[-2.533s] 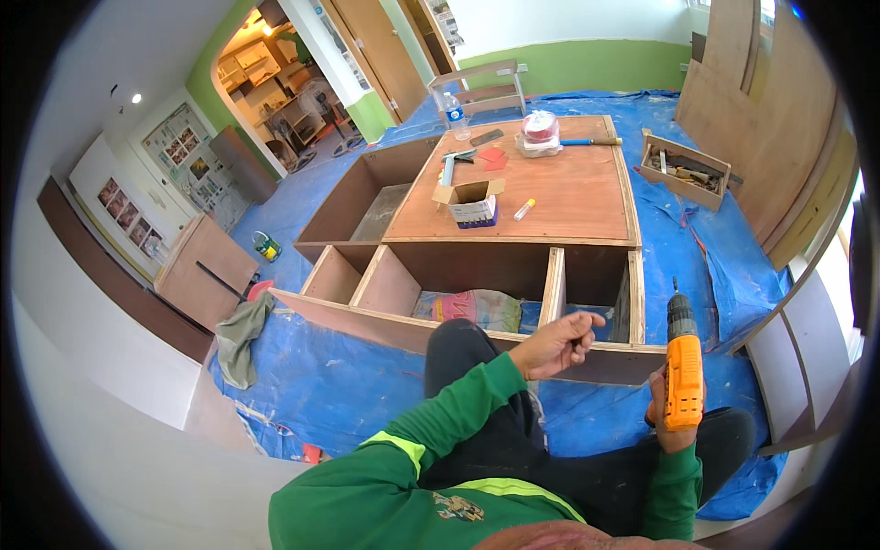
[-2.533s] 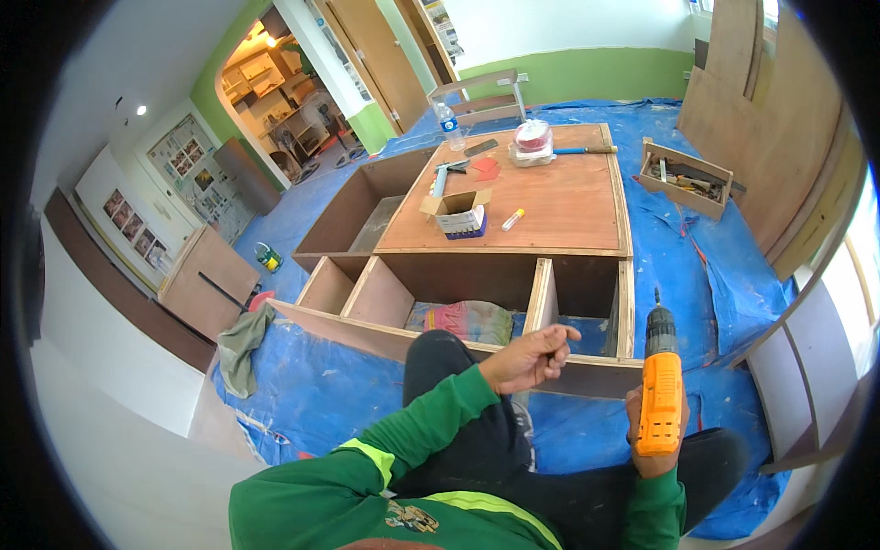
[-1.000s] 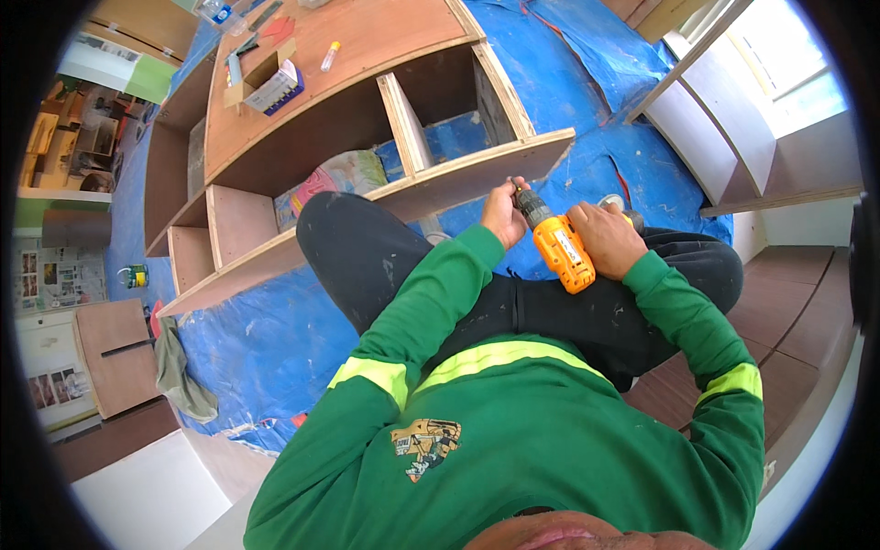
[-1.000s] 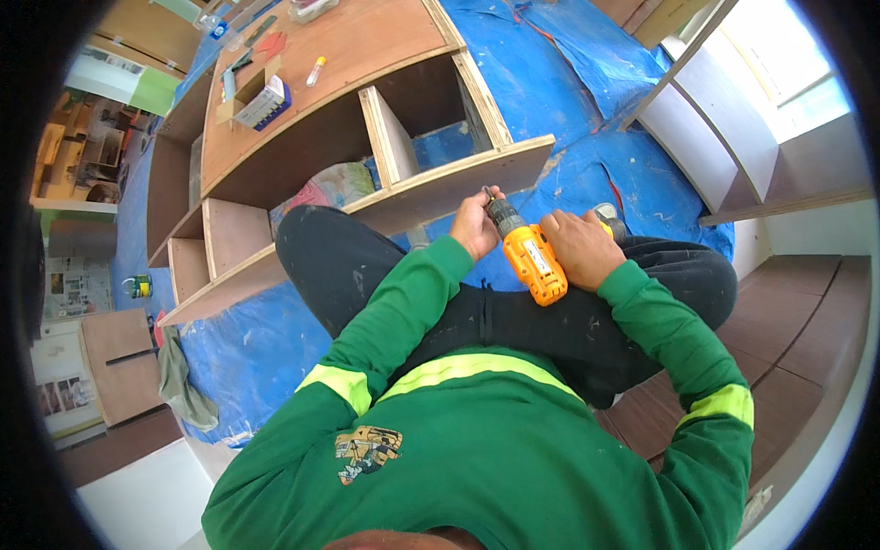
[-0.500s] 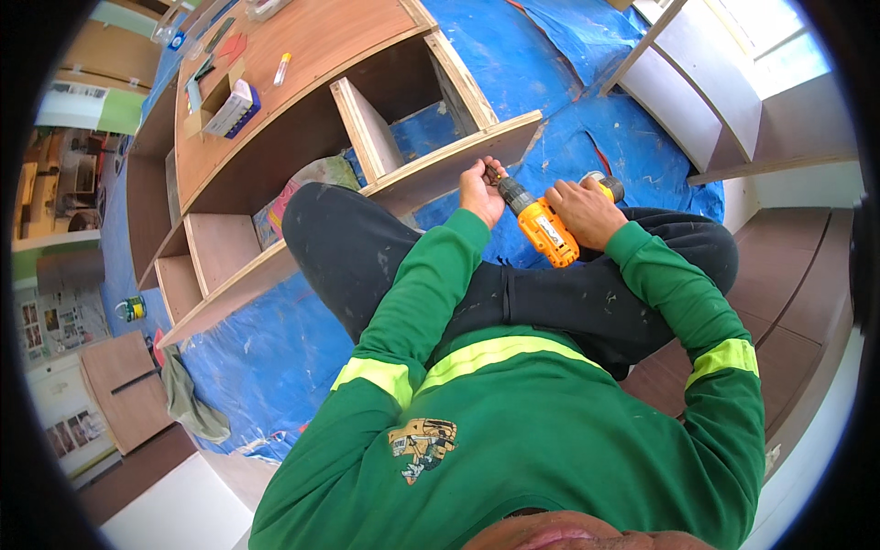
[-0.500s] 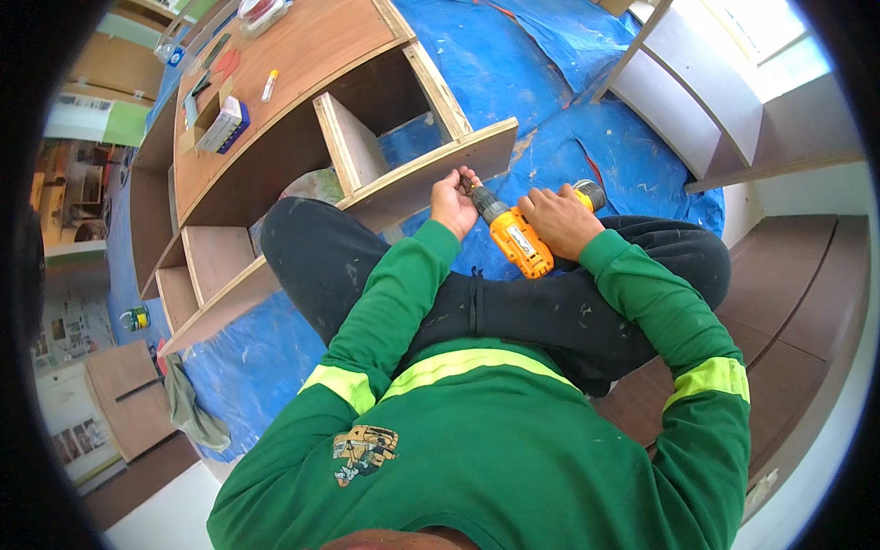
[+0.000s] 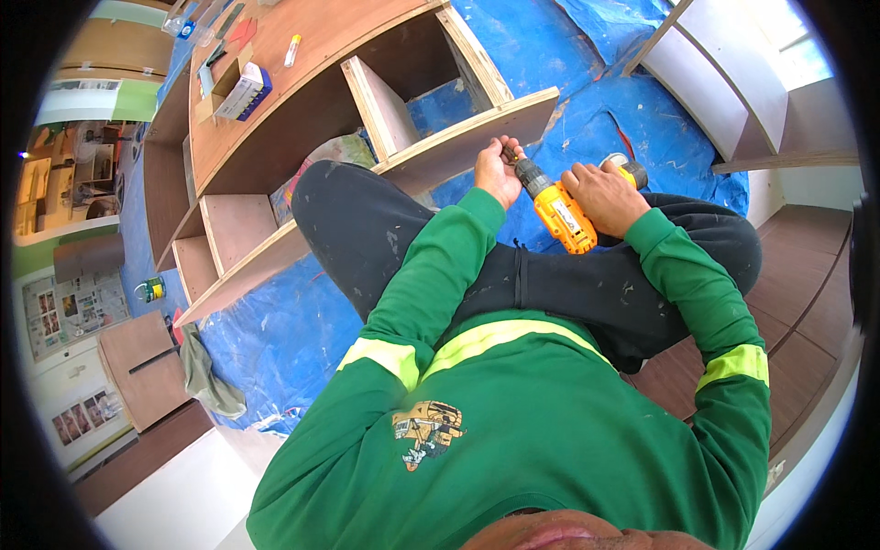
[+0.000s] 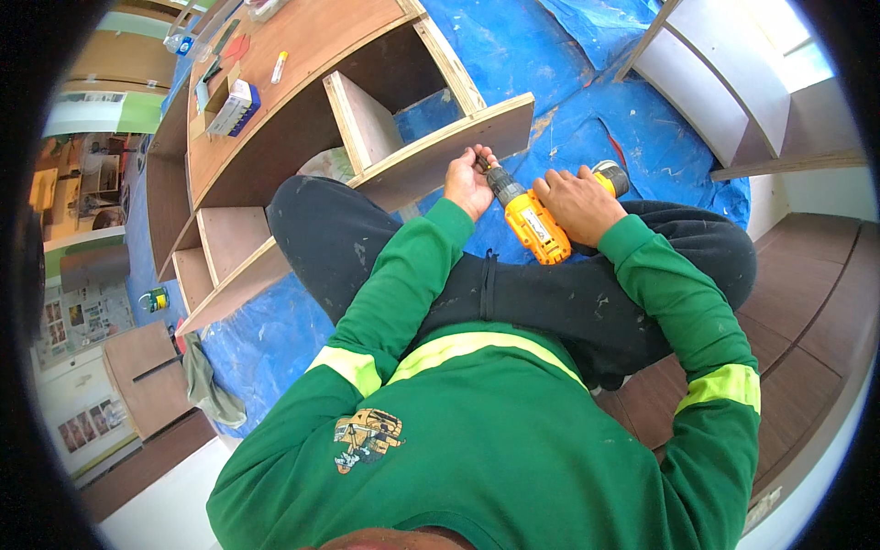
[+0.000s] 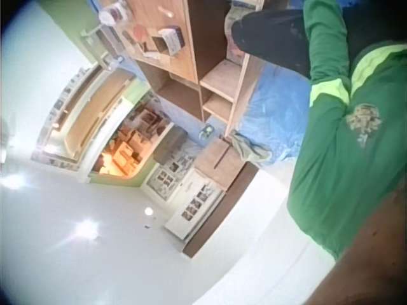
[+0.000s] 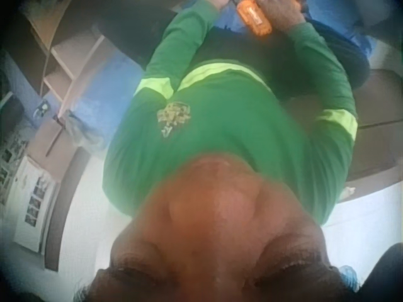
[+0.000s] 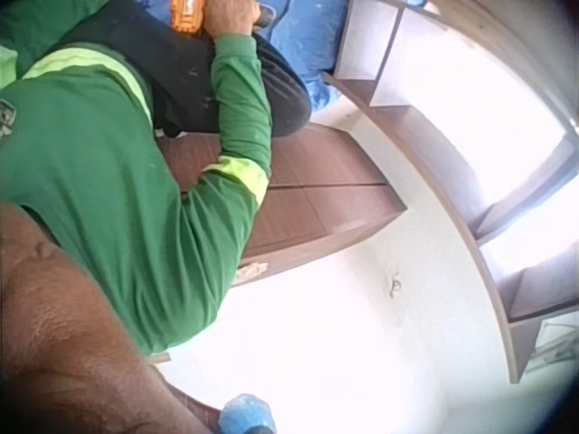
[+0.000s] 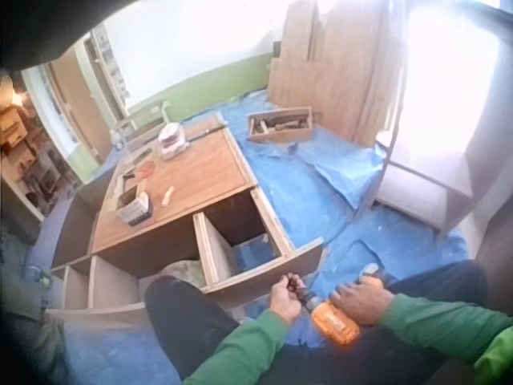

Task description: The person assembles a wooden shelving unit by attaching a side panel using a cordless drill and screws. They position the panel, drill screws into pre-drilled holes, and secure the panel to the frame.

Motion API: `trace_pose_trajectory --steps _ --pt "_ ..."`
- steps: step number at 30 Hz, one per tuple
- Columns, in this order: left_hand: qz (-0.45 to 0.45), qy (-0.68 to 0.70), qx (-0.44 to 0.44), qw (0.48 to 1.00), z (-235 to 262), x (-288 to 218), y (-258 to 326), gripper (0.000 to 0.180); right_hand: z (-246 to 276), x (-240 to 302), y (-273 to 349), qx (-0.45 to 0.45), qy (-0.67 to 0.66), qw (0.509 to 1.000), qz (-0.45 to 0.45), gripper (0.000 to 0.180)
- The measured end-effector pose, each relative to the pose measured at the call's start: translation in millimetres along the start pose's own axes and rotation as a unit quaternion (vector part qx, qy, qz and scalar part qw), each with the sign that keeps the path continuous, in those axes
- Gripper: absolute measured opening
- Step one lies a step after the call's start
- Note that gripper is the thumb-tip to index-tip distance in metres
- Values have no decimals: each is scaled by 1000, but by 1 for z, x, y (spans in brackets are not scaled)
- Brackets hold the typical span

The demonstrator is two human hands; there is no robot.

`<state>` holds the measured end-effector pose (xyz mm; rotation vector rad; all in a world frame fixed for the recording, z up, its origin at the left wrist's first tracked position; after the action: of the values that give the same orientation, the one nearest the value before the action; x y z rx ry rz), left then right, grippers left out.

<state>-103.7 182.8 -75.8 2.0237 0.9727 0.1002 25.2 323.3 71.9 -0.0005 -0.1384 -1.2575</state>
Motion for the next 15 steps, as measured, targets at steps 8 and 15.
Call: trace_pose_trajectory --steps 8,15 --pt "-4 0 -21 1000 4 3 -5 24 4 1 -3 0 8 1000 4 20" --pt "7 -9 -15 1000 6 3 -8 24 4 1 -2 1 8 1000 6 19"
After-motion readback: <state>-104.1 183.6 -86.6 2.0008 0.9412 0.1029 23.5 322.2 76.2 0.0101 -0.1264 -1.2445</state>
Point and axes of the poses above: each hand's wrist, its own y-axis away from the middle knuckle, its own z-axis out of the back of the hand, x = y × z, the point moved 5 cm from there along -y, towards the middle knuckle, and after that the axes turned 4 degrees about -x, right-handed, at the moved point
